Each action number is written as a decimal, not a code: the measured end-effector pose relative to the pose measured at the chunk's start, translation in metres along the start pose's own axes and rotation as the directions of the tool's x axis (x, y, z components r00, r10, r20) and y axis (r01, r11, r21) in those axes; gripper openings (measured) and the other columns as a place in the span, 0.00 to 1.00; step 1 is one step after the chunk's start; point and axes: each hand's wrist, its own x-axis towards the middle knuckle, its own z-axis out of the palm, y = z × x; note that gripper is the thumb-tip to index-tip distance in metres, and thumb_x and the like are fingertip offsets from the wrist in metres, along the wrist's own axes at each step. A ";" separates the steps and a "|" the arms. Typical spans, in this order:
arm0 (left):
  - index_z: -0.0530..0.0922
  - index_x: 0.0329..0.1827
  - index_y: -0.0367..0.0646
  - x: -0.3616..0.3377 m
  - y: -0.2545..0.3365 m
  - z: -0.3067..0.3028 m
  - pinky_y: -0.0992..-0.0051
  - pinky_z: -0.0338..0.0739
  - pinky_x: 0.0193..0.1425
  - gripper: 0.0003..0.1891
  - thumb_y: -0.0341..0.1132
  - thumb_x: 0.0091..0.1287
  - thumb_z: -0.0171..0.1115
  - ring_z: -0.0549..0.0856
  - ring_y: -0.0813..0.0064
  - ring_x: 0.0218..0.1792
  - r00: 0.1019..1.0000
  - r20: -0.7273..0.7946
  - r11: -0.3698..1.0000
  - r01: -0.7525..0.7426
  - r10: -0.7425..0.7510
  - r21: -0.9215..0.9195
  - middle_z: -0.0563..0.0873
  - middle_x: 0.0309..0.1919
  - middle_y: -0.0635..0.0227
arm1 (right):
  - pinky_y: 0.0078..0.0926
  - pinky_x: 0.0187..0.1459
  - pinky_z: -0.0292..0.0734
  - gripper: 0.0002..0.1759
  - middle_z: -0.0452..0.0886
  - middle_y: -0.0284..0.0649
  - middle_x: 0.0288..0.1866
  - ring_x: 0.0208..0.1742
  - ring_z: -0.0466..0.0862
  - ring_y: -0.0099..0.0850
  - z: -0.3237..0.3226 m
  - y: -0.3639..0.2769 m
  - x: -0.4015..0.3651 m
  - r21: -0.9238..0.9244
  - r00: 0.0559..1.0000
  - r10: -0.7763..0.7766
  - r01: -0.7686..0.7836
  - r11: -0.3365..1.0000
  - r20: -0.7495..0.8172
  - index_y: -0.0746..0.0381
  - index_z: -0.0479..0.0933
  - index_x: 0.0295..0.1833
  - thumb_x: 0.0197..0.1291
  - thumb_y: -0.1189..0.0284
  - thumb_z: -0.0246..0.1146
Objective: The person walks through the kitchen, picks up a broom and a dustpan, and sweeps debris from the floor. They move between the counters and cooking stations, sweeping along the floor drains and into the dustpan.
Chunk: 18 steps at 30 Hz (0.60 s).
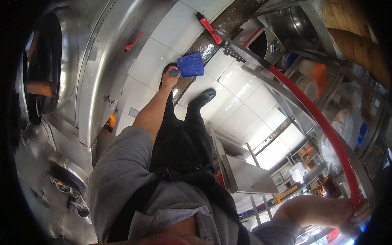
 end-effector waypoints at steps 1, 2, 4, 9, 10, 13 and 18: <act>0.74 0.42 0.54 -0.002 -0.004 -0.001 0.66 0.78 0.42 0.15 0.30 0.53 0.68 0.85 0.57 0.41 1.000 0.000 1.000 0.001 -0.001 0.009 0.84 0.34 0.60 | 0.15 0.12 0.51 0.21 0.51 0.24 0.08 0.07 0.52 0.20 -0.001 0.002 -0.004 0.047 0.999 -0.002 0.003 0.999 -0.036 0.49 0.55 0.15 0.59 0.58 0.48; 0.74 0.42 0.53 -0.006 -0.008 -0.002 0.67 0.78 0.42 0.15 0.29 0.53 0.67 0.85 0.58 0.40 1.000 0.008 0.999 -0.012 0.012 -0.032 0.84 0.34 0.61 | 0.15 0.12 0.51 0.21 0.51 0.24 0.08 0.07 0.52 0.20 -0.005 0.003 -0.005 0.048 0.999 0.004 -0.002 0.999 -0.043 0.49 0.55 0.15 0.59 0.58 0.48; 0.74 0.42 0.53 -0.013 -0.018 -0.003 0.69 0.78 0.43 0.15 0.29 0.53 0.67 0.85 0.59 0.40 1.000 0.016 0.998 -0.023 0.024 -0.063 0.84 0.35 0.61 | 0.16 0.11 0.50 0.20 0.51 0.23 0.08 0.07 0.52 0.20 -0.012 0.001 -0.005 -0.062 0.996 -0.036 0.031 0.998 -0.081 0.48 0.55 0.15 0.58 0.59 0.49; 0.75 0.43 0.52 -0.034 -0.041 -0.005 0.74 0.76 0.45 0.16 0.26 0.53 0.66 0.84 0.70 0.39 0.997 0.005 0.982 -0.079 0.081 -0.170 0.82 0.35 0.67 | 0.16 0.10 0.50 0.21 0.51 0.23 0.08 0.07 0.51 0.20 -0.034 0.004 -0.001 -0.088 0.983 -0.105 0.093 0.992 -0.151 0.48 0.54 0.15 0.58 0.58 0.49; 0.75 0.43 0.52 -0.039 -0.050 -0.004 0.74 0.76 0.44 0.16 0.25 0.53 0.66 0.83 0.73 0.38 0.997 0.005 0.975 -0.080 0.083 -0.205 0.82 0.35 0.68 | 0.16 0.10 0.49 0.22 0.51 0.23 0.08 0.07 0.51 0.20 -0.043 0.002 0.001 -0.044 0.975 -0.127 0.120 0.992 -0.184 0.49 0.54 0.15 0.59 0.58 0.49; 0.75 0.43 0.51 -0.044 -0.071 -0.004 0.75 0.76 0.43 0.15 0.25 0.53 0.65 0.82 0.75 0.36 0.996 0.001 0.973 -0.087 0.089 -0.214 0.82 0.33 0.70 | 0.17 0.12 0.52 0.23 0.52 0.23 0.09 0.08 0.53 0.20 -0.064 -0.014 0.002 -0.040 0.987 -0.098 0.094 0.995 -0.125 0.50 0.55 0.16 0.62 0.56 0.48; 0.75 0.43 0.51 -0.060 -0.070 -0.004 0.74 0.76 0.42 0.14 0.27 0.54 0.65 0.82 0.74 0.35 0.998 0.012 0.976 -0.053 0.057 -0.213 0.82 0.31 0.68 | 0.18 0.14 0.55 0.25 0.54 0.25 0.09 0.08 0.56 0.21 -0.083 -0.021 -0.008 -0.177 0.983 -0.086 0.057 0.983 -0.162 0.51 0.55 0.15 0.63 0.53 0.47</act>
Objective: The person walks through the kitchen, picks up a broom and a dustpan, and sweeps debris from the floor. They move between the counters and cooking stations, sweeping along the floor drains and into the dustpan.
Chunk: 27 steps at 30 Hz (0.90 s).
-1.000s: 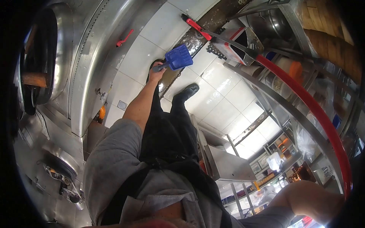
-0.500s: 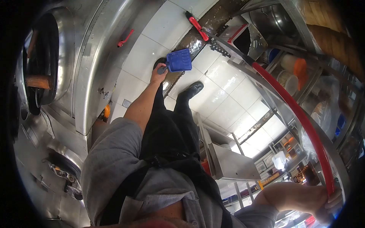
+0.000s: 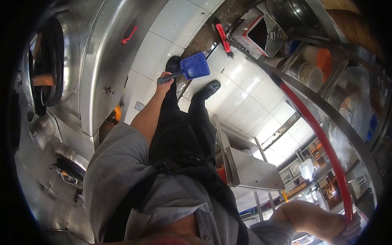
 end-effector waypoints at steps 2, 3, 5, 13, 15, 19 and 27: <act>0.75 0.42 0.51 -0.006 0.007 0.002 0.74 0.76 0.42 0.14 0.27 0.54 0.64 0.82 0.74 0.35 1.000 0.007 0.999 -0.014 0.014 0.046 0.82 0.30 0.67 | 0.18 0.15 0.56 0.27 0.55 0.26 0.09 0.08 0.57 0.21 -0.005 0.002 -0.009 -0.066 1.000 0.011 -0.013 0.998 -0.016 0.51 0.55 0.14 0.63 0.52 0.47; 0.75 0.42 0.51 -0.011 0.010 0.005 0.73 0.76 0.42 0.14 0.28 0.53 0.64 0.83 0.74 0.35 1.000 0.022 0.997 0.019 -0.020 0.072 0.82 0.31 0.67 | 0.18 0.15 0.56 0.27 0.56 0.26 0.09 0.08 0.57 0.21 -0.007 0.004 -0.014 -0.100 0.999 0.019 -0.022 0.995 -0.025 0.51 0.55 0.14 0.64 0.51 0.47; 0.75 0.41 0.51 -0.020 0.013 0.010 0.73 0.77 0.41 0.13 0.28 0.53 0.64 0.83 0.74 0.34 0.999 0.028 0.994 0.030 -0.033 0.109 0.82 0.31 0.67 | 0.19 0.16 0.58 0.29 0.57 0.27 0.09 0.09 0.59 0.21 -0.010 0.008 -0.028 -0.167 0.998 0.037 -0.044 0.985 -0.046 0.51 0.55 0.13 0.64 0.50 0.46; 0.75 0.42 0.50 -0.043 0.026 0.025 0.74 0.77 0.42 0.14 0.28 0.53 0.66 0.83 0.74 0.35 0.994 -0.031 0.989 0.104 -0.101 0.103 0.83 0.32 0.65 | 0.21 0.18 0.54 0.27 0.54 0.26 0.10 0.10 0.54 0.21 0.026 0.049 -0.095 -0.052 0.994 0.101 -0.103 0.993 -0.038 0.52 0.56 0.15 0.62 0.51 0.53; 0.76 0.42 0.48 -0.043 0.058 0.026 0.73 0.77 0.42 0.14 0.29 0.53 0.67 0.84 0.73 0.35 0.981 -0.139 0.984 0.149 -0.134 0.097 0.84 0.32 0.65 | 0.19 0.17 0.52 0.32 0.53 0.24 0.10 0.10 0.54 0.19 0.037 0.046 -0.109 -0.139 0.981 0.190 -0.184 0.973 0.032 0.51 0.55 0.12 0.58 0.43 0.56; 0.76 0.43 0.47 -0.011 0.060 0.038 0.73 0.77 0.42 0.14 0.29 0.53 0.68 0.83 0.73 0.33 0.963 -0.192 0.980 0.196 -0.187 0.029 0.84 0.31 0.65 | 0.19 0.17 0.49 0.30 0.51 0.23 0.09 0.10 0.52 0.19 0.050 0.029 -0.088 0.066 0.966 0.170 -0.186 0.980 0.194 0.50 0.57 0.12 0.60 0.46 0.52; 0.72 0.53 0.46 0.087 0.071 0.090 0.58 0.78 0.49 0.27 0.42 0.51 0.70 0.83 0.49 0.46 0.974 -0.187 0.975 0.158 -0.128 0.159 0.84 0.40 0.49 | 0.21 0.19 0.55 0.24 0.52 0.23 0.10 0.11 0.53 0.20 0.119 0.046 -0.093 0.301 0.857 0.006 -0.187 0.935 0.515 0.49 0.56 0.12 0.58 0.55 0.53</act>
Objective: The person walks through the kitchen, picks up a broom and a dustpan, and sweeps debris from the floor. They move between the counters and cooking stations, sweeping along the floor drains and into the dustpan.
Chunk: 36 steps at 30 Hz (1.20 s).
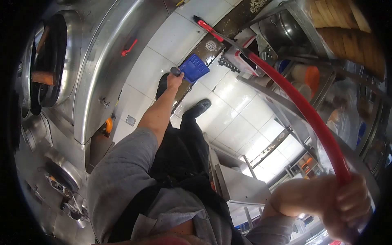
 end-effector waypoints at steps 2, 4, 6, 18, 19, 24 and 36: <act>0.71 0.54 0.45 0.015 0.018 0.018 0.58 0.78 0.49 0.27 0.42 0.52 0.69 0.83 0.49 0.44 0.998 -0.058 1.000 0.028 -0.027 0.011 0.84 0.39 0.49 | 0.18 0.17 0.53 0.29 0.52 0.23 0.10 0.10 0.52 0.17 0.032 0.045 -0.005 0.059 0.999 -0.014 0.012 0.998 0.032 0.50 0.55 0.12 0.61 0.50 0.54; 0.71 0.54 0.45 0.022 0.039 0.028 0.58 0.78 0.48 0.27 0.42 0.52 0.69 0.83 0.49 0.44 0.996 -0.072 0.999 0.052 -0.053 -0.015 0.85 0.39 0.50 | 0.18 0.17 0.53 0.28 0.52 0.23 0.10 0.10 0.52 0.17 0.069 0.086 -0.011 -0.042 0.994 0.058 -0.055 0.998 0.088 0.50 0.55 0.13 0.60 0.52 0.55; 0.72 0.50 0.46 0.026 0.058 0.037 0.58 0.79 0.45 0.23 0.41 0.52 0.69 0.84 0.50 0.41 0.989 -0.108 0.994 0.103 -0.104 -0.022 0.85 0.37 0.51 | 0.16 0.17 0.54 0.23 0.53 0.22 0.09 0.10 0.55 0.16 0.081 0.103 -0.008 -0.149 0.974 0.081 -0.050 0.988 0.213 0.49 0.55 0.13 0.57 0.61 0.55; 0.73 0.45 0.50 0.024 0.038 0.035 0.59 0.79 0.43 0.19 0.36 0.51 0.70 0.84 0.50 0.39 0.991 -0.123 0.998 -0.046 0.042 -0.035 0.85 0.33 0.54 | 0.16 0.14 0.57 0.21 0.58 0.22 0.10 0.09 0.57 0.18 0.026 0.018 0.054 0.360 0.883 0.055 -0.246 0.900 0.465 0.51 0.60 0.19 0.65 0.55 0.44; 0.73 0.45 0.51 0.022 0.031 0.031 0.59 0.79 0.43 0.19 0.35 0.51 0.70 0.84 0.50 0.39 0.995 -0.093 0.999 -0.028 0.026 -0.022 0.85 0.33 0.55 | 0.17 0.13 0.57 0.23 0.59 0.22 0.11 0.09 0.58 0.18 0.024 0.010 0.055 0.366 0.882 0.034 -0.229 0.902 0.469 0.52 0.62 0.21 0.68 0.53 0.43; 0.74 0.44 0.54 0.013 -0.013 0.009 0.63 0.79 0.41 0.17 0.33 0.52 0.69 0.85 0.53 0.38 0.999 -0.053 0.994 -0.008 0.002 -0.113 0.85 0.32 0.57 | 0.18 0.16 0.62 0.23 0.64 0.24 0.16 0.12 0.62 0.18 0.001 -0.019 0.053 0.244 0.899 -0.003 -0.115 0.963 0.437 0.54 0.65 0.26 0.72 0.54 0.39; 0.75 0.44 0.52 0.010 -0.003 -0.028 0.68 0.78 0.41 0.14 0.30 0.55 0.66 0.86 0.59 0.41 0.991 0.098 0.993 -0.077 0.086 -0.093 0.85 0.34 0.58 | 0.22 0.20 0.52 0.27 0.49 0.25 0.10 0.11 0.51 0.20 -0.006 0.079 0.000 -0.221 0.981 0.110 -0.143 0.965 -0.158 0.49 0.51 0.12 0.63 0.56 0.48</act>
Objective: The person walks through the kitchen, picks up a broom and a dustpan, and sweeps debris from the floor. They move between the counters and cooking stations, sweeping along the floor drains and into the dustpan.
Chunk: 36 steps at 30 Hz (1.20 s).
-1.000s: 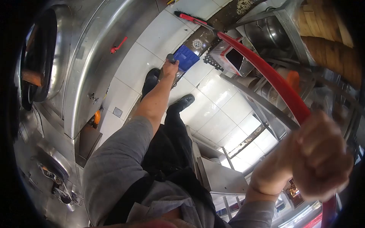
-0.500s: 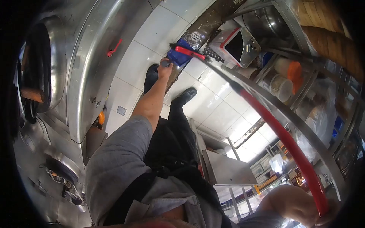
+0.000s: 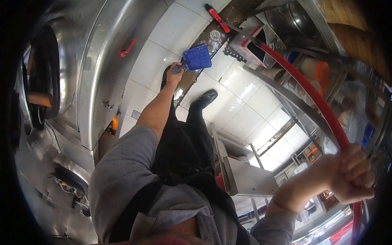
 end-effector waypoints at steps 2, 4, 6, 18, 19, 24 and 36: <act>0.75 0.44 0.52 0.004 0.001 0.004 0.68 0.78 0.41 0.14 0.30 0.55 0.66 0.86 0.58 0.41 1.000 0.014 1.000 -0.021 0.021 0.011 0.85 0.34 0.57 | 0.22 0.20 0.52 0.28 0.50 0.25 0.10 0.11 0.52 0.19 0.005 -0.004 -0.015 0.037 0.999 0.022 -0.023 0.999 0.032 0.49 0.51 0.13 0.63 0.54 0.49; 0.75 0.44 0.51 0.006 0.001 0.007 0.66 0.78 0.42 0.13 0.30 0.55 0.65 0.85 0.54 0.40 0.996 0.045 0.996 -0.079 0.078 0.031 0.85 0.34 0.55 | 0.21 0.22 0.54 0.30 0.51 0.25 0.10 0.12 0.54 0.19 0.008 -0.015 -0.028 0.094 0.993 0.045 -0.055 0.994 0.110 0.49 0.51 0.14 0.63 0.48 0.51; 0.75 0.44 0.51 0.007 0.003 0.016 0.65 0.77 0.42 0.14 0.30 0.55 0.65 0.84 0.53 0.41 0.992 0.055 0.992 -0.112 0.110 0.051 0.84 0.35 0.54 | 0.19 0.21 0.54 0.30 0.51 0.24 0.10 0.12 0.54 0.19 0.006 -0.030 -0.035 0.114 0.994 0.102 -0.107 0.988 0.047 0.49 0.52 0.13 0.62 0.48 0.54; 0.75 0.44 0.53 -0.001 0.005 0.024 0.63 0.77 0.44 0.15 0.30 0.54 0.65 0.84 0.55 0.42 0.994 0.067 0.981 -0.092 0.082 0.172 0.85 0.35 0.56 | 0.11 0.10 0.52 0.33 0.56 0.21 0.05 0.04 0.56 0.17 -0.100 -0.114 0.006 0.239 0.989 0.028 0.007 0.971 -0.143 0.50 0.62 0.11 0.60 0.40 0.46; 0.75 0.44 0.52 -0.006 0.005 0.018 0.60 0.77 0.45 0.15 0.28 0.53 0.64 0.83 0.50 0.43 0.992 0.048 0.985 -0.118 0.113 0.125 0.85 0.36 0.54 | 0.11 0.10 0.52 0.33 0.56 0.21 0.05 0.04 0.56 0.17 -0.105 -0.114 0.005 0.244 0.989 0.026 0.011 0.970 -0.146 0.50 0.62 0.11 0.60 0.40 0.46; 0.75 0.44 0.52 -0.037 0.006 -0.009 0.61 0.77 0.45 0.15 0.30 0.54 0.66 0.84 0.52 0.43 0.999 0.043 0.995 -0.018 0.014 0.097 0.85 0.37 0.56 | 0.17 0.16 0.57 0.33 0.58 0.23 0.08 0.09 0.59 0.20 -0.111 -0.085 0.001 0.187 0.998 -0.034 0.025 0.982 0.044 0.51 0.64 0.12 0.57 0.37 0.48; 0.72 0.50 0.48 -0.058 -0.017 -0.003 0.62 0.79 0.47 0.20 0.36 0.56 0.66 0.85 0.54 0.42 0.999 -0.006 0.930 0.034 -0.034 0.366 0.85 0.36 0.53 | 0.19 0.20 0.54 0.30 0.52 0.23 0.12 0.13 0.55 0.16 -0.035 -0.035 -0.086 0.173 0.996 0.024 -0.039 0.984 0.085 0.49 0.55 0.15 0.65 0.46 0.50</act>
